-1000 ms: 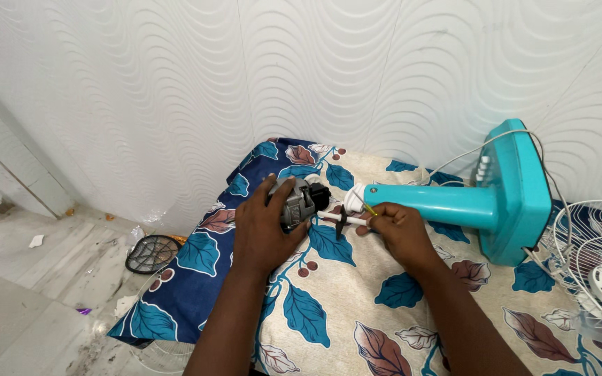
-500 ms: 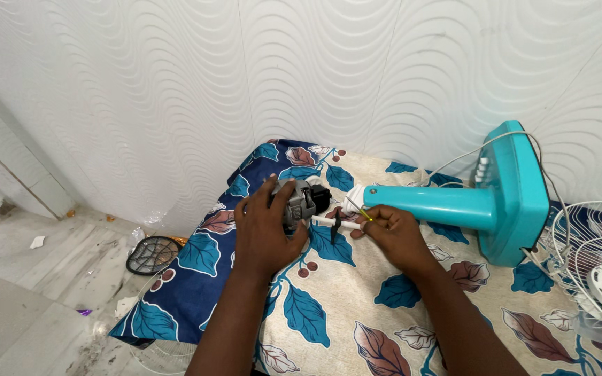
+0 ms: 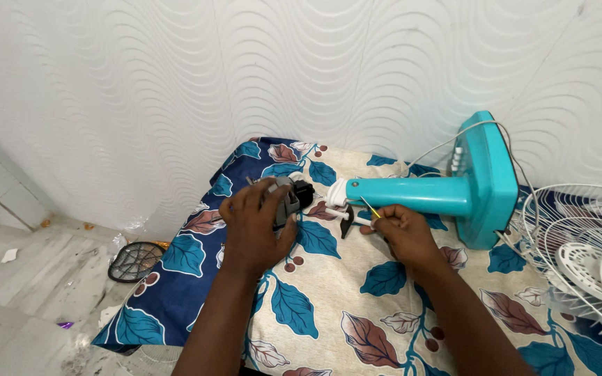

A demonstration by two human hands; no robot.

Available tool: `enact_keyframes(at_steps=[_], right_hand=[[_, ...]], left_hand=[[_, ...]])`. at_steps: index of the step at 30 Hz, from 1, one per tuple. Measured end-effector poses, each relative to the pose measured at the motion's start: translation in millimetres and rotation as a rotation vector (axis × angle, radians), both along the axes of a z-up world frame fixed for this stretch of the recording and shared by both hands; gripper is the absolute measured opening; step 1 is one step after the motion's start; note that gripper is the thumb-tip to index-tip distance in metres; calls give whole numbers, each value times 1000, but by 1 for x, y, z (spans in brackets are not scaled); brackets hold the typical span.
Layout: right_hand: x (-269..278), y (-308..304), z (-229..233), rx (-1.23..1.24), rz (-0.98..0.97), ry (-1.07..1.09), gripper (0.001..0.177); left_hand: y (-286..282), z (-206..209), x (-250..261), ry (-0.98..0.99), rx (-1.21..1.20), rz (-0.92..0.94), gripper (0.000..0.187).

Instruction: The person uses a screwdriver to remove screws and detach components from an electric fan motor assembly. They remove a black plastic bracket and a white plastic part, then continue unscrewing and separating internal parts of the motor housing.

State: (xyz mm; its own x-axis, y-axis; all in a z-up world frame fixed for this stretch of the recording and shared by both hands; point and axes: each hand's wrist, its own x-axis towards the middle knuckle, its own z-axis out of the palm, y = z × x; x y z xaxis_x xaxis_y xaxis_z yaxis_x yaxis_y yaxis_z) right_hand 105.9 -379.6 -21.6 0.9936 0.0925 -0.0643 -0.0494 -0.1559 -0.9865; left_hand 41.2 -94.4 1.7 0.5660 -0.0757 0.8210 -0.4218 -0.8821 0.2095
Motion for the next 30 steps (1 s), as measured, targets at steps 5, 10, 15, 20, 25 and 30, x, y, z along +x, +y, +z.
enact_keyframes(at_steps=[5,10,15,20,25,30], right_hand=[[-17,-13,-5,30,-35,-103,14],[-26,-21,-11,91,-65,-143,14],[-41,-30,-6,95,-168,-77,16],[-56,-37,1,134,-222,-61,16],[-67,-45,-1,98,-274,-64,23],[-80,-56,-3,-33,-390,-76,27]], left_hand=[[-26,4,0,-22,137,-114,41],[-66,0,4,273,-51,-462,31],[-102,-9,11,458,-388,-603,16],[-116,-14,16,628,-455,-544,16],[-128,-17,15,679,-525,-632,17],[-142,-14,13,653,-441,-598,16]])
